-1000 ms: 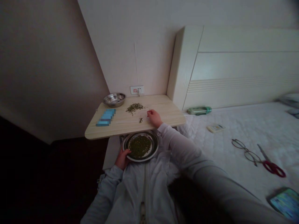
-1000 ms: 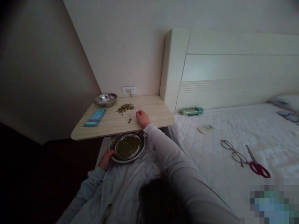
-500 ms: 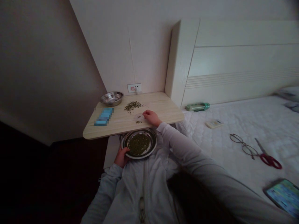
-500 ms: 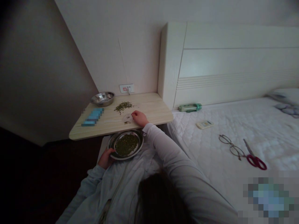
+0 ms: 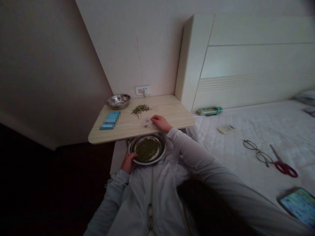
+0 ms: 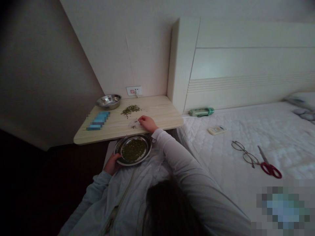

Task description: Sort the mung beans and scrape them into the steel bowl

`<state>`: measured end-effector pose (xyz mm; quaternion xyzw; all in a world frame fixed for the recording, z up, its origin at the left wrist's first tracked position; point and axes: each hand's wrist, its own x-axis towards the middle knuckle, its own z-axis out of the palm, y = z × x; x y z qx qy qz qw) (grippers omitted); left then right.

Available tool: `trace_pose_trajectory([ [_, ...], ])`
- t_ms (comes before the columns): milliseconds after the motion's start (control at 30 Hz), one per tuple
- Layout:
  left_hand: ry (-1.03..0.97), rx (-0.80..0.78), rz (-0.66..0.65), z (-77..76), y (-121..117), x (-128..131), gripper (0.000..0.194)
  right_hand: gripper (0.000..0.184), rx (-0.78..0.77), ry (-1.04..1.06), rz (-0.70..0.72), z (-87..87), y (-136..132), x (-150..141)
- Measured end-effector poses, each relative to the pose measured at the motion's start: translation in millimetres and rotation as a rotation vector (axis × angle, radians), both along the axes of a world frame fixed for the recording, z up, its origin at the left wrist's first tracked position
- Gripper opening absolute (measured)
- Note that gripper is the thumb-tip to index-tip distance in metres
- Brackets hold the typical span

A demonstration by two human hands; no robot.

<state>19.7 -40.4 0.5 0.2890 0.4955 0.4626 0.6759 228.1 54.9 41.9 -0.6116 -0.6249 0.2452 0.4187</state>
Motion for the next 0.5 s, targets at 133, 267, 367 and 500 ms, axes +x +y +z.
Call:
trace_pose_trajectory([
  [133, -0.022, 0.006, -0.002, 2.0, -1.1, 1.0, 0.051, 0.017, -0.002, -0.011, 0.015, 1.9, -2.8, -0.7],
  [267, -0.003, 0.000, -0.004, 2.8, -2.2, 0.7, 0.047, 0.019, 0.014, -0.022, -0.007, 1.2, -2.5, -0.9],
  [367, -0.004, -0.005, -0.004, 2.2, -1.9, -0.1, 0.047, 0.019, 0.025, -0.026, -0.036, 0.2, -1.3, -1.2],
  [500, -0.008, 0.022, -0.010, 1.1, -2.4, -0.7, 0.049, 0.019, 0.022, -0.059, -0.034, 1.6, -2.2, -2.1],
])
